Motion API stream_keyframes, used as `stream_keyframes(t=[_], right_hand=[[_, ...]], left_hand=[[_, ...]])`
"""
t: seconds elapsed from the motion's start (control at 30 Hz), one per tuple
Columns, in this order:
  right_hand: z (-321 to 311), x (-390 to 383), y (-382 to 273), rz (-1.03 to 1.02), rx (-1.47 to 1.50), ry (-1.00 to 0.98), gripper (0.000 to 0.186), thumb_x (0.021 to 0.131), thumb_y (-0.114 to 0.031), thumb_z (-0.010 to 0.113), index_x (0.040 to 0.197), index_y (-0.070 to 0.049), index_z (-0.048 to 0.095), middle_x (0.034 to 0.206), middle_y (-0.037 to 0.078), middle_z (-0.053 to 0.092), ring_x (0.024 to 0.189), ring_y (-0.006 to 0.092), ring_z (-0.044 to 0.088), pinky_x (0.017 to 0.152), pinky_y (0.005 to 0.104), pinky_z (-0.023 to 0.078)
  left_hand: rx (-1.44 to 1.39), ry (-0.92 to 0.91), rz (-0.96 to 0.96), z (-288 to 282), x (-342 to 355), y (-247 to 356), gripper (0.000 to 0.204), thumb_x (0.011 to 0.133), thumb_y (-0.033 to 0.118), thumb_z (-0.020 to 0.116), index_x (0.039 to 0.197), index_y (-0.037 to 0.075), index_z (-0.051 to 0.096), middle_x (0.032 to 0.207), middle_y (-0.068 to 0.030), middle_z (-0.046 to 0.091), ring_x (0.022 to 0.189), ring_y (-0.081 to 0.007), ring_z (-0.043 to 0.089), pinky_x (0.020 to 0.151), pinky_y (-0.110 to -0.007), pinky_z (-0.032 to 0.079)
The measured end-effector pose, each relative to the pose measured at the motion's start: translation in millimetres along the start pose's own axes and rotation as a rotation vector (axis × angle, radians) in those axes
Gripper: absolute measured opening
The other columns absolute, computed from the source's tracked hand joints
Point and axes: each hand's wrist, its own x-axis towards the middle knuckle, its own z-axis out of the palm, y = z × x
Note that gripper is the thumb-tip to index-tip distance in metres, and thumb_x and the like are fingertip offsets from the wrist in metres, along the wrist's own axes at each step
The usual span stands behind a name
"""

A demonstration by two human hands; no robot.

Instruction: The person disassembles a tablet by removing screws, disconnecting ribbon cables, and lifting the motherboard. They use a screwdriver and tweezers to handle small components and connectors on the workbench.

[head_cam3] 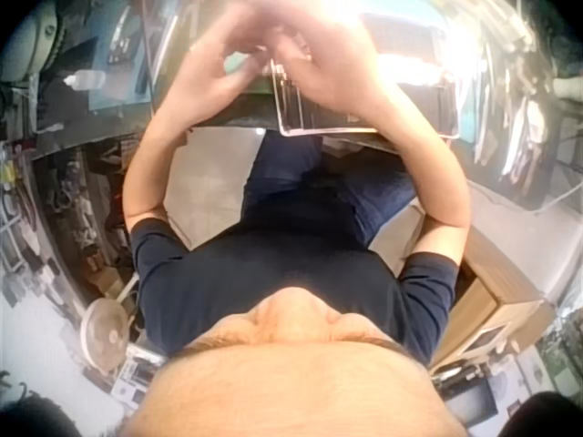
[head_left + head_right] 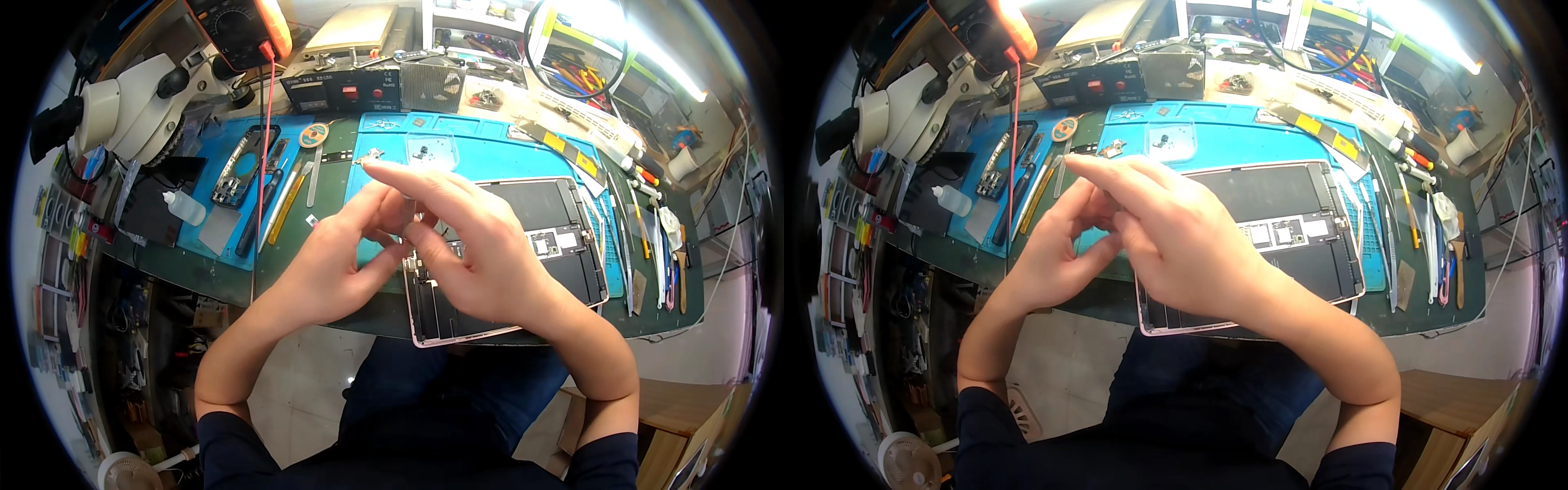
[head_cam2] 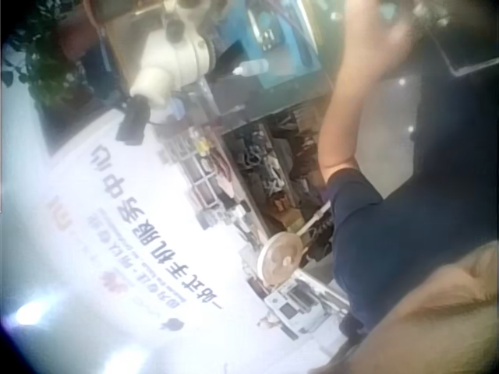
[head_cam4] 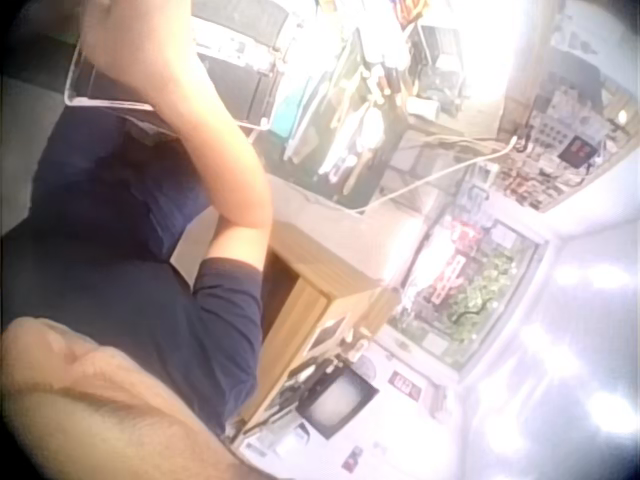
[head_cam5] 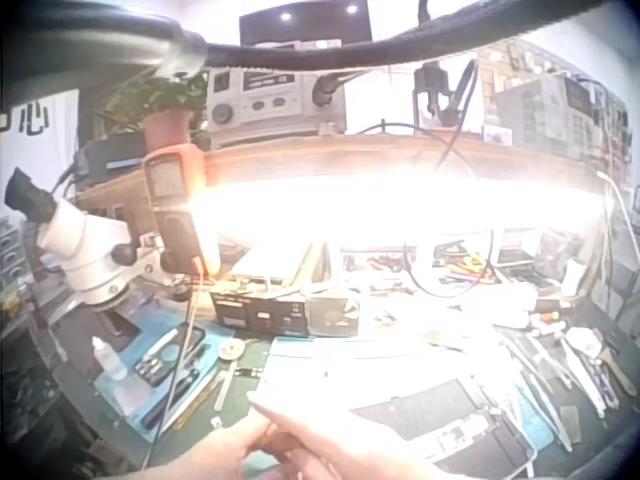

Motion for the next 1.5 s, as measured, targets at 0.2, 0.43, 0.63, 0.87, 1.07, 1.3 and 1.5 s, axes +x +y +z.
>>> stream_keyframes(t=[0.2,0.43,0.63,0.87,1.07,1.3,1.5], right_hand=[[0.0,-2.2,3.1,-0.045,-0.1,-0.002,0.062,0.092,0.005,0.071,0.152,-0.009,0.062,0.11,0.015,0.069,0.096,0.0337,0.073,0.084,0.0427,0.061],[2.6,-1.6,5.5,-0.127,-0.124,0.047,0.063,0.091,0.005,0.072,0.152,-0.007,0.063,0.106,0.014,0.069,0.09,0.0305,0.072,0.079,0.0408,0.06],[-7.8,1.2,-1.5,-0.081,-0.067,0.053,0.059,0.094,0.013,0.067,0.151,-0.001,0.064,0.102,0.012,0.071,0.087,0.0205,0.071,0.078,0.0331,0.061],[-21.9,0.6,10.6,-0.084,-0.091,0.335,0.054,0.104,0.01,0.062,0.158,0.003,0.054,0.11,0.012,0.067,0.095,0.0147,0.068,0.084,0.0341,0.066],[-28.1,-5.4,13.3,0.004,-0.021,0.328,0.053,0.106,0.009,0.061,0.158,0.003,0.054,0.112,0.01,0.067,0.098,0.0141,0.067,0.088,0.0328,0.065],[-9.8,-10.4,5.2,-0.071,-0.021,0.105,0.06,0.096,0.011,0.068,0.154,0.0,0.061,0.098,0.011,0.071,0.089,0.0213,0.071,0.078,0.0331,0.062],[-6.0,-15.7,6.2,-0.033,0.006,0.051,0.06,0.096,0.011,0.068,0.154,-0.001,0.061,0.102,0.011,0.071,0.091,0.023,0.072,0.08,0.0353,0.063]], left_hand=[[0.107,-0.011,0.062,-0.1,0.1,-5.2,0.06,0.092,0.007,0.085,0.146,0.002,0.058,0.108,-0.0108,0.072,0.096,-0.0239,0.075,0.082,-0.036,0.061],[0.09,-0.015,-0.031,-3.6,-1.0,-7.8,0.049,0.092,0.013,0.088,0.134,0.003,0.065,0.1,-0.0069,0.072,0.085,-0.019,0.069,0.072,-0.036,0.058],[0.199,-0.138,0.01,-11.1,2.1,3.5,0.028,0.093,0.017,0.088,0.112,0.004,0.073,0.094,-0.0067,0.073,0.082,-0.021,0.071,0.069,-0.036,0.056],[0.438,0.001,0.158,-5.9,28.7,-17.5,0.014,0.093,0.01,0.085,0.099,0.001,0.075,0.093,-0.0097,0.074,0.079,-0.0225,0.069,0.068,-0.034,0.054],[0.565,0.026,0.273,3.5,104.2,-48.8,0.014,0.098,0.02,0.076,0.101,0.006,0.079,0.1,-0.0118,0.073,0.103,-0.0337,0.071,0.091,-0.046,0.056],[0.518,0.038,0.43,13.4,116.8,-79.8,0.017,0.095,0.013,0.078,0.108,0.003,0.08,0.1,-0.0145,0.074,0.093,-0.0334,0.071,0.083,-0.042,0.058],[0.429,-0.011,0.203,-0.8,87.9,-46.5,0.015,0.096,0.013,0.075,0.106,0.003,0.079,0.102,-0.0156,0.075,0.103,-0.0368,0.072,0.092,-0.046,0.057]])
